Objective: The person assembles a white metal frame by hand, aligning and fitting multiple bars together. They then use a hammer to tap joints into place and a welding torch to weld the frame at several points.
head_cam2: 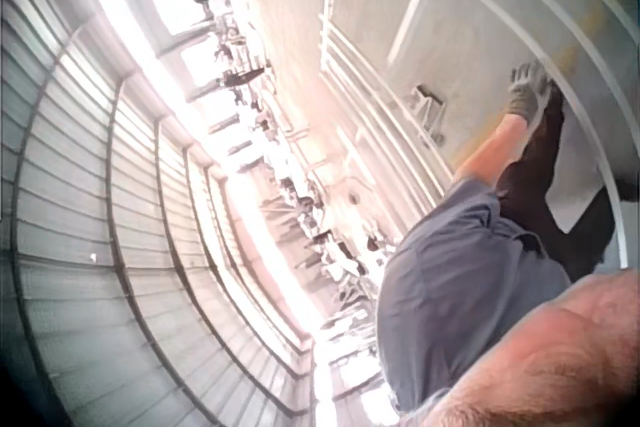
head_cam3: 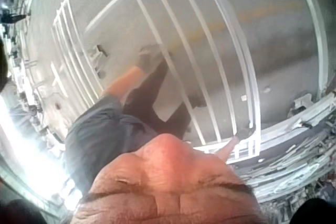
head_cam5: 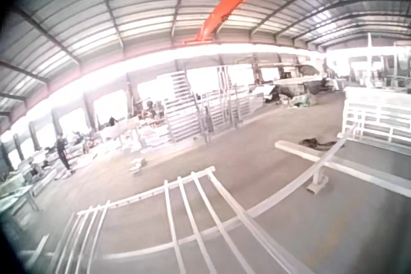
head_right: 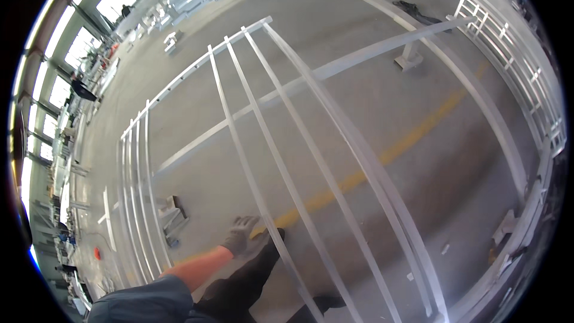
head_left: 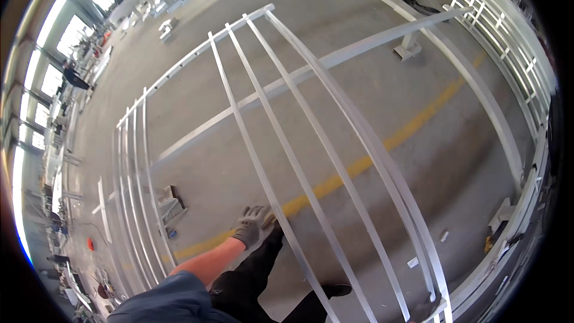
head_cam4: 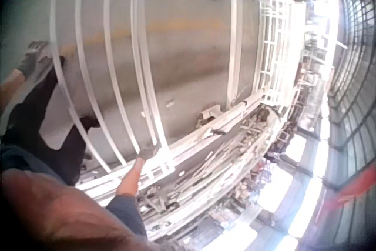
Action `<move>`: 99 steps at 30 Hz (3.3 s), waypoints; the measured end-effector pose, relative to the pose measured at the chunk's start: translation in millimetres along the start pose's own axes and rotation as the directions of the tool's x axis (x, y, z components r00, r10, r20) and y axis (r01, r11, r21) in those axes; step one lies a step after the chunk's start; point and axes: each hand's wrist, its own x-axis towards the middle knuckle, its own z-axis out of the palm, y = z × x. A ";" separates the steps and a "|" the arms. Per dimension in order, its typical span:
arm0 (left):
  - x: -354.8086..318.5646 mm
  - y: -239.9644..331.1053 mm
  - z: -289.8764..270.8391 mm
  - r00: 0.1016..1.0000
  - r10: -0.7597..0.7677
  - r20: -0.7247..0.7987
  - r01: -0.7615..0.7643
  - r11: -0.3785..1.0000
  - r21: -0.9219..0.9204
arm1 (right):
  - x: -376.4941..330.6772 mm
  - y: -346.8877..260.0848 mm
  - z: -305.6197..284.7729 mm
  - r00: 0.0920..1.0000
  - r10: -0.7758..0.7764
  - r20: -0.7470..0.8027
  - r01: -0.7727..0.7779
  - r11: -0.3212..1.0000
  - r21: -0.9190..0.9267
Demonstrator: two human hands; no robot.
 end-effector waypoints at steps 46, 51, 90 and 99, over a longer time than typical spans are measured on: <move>529.0 -431.1 -102.9 0.554 -0.674 0.488 0.591 -0.094 -0.801 | 373.4 -874.0 404.5 0.682 -0.247 0.689 -0.131 0.885 0.447; 529.1 -424.5 -112.4 0.584 -0.621 0.523 0.644 -0.038 -0.764 | 361.8 -876.7 385.8 0.734 -0.325 0.596 0.135 0.930 0.341; -6.2 -638.2 -234.7 0.083 -0.978 -0.189 0.761 0.185 -0.622 | -100.8 -1405.2 323.5 -0.181 -0.978 0.099 0.737 -0.068 0.673; 14.5 -822.6 -265.8 0.312 -0.902 -0.297 0.732 0.428 -0.530 | -200.6 -1634.5 413.8 -0.194 -0.980 0.051 0.863 -0.146 0.484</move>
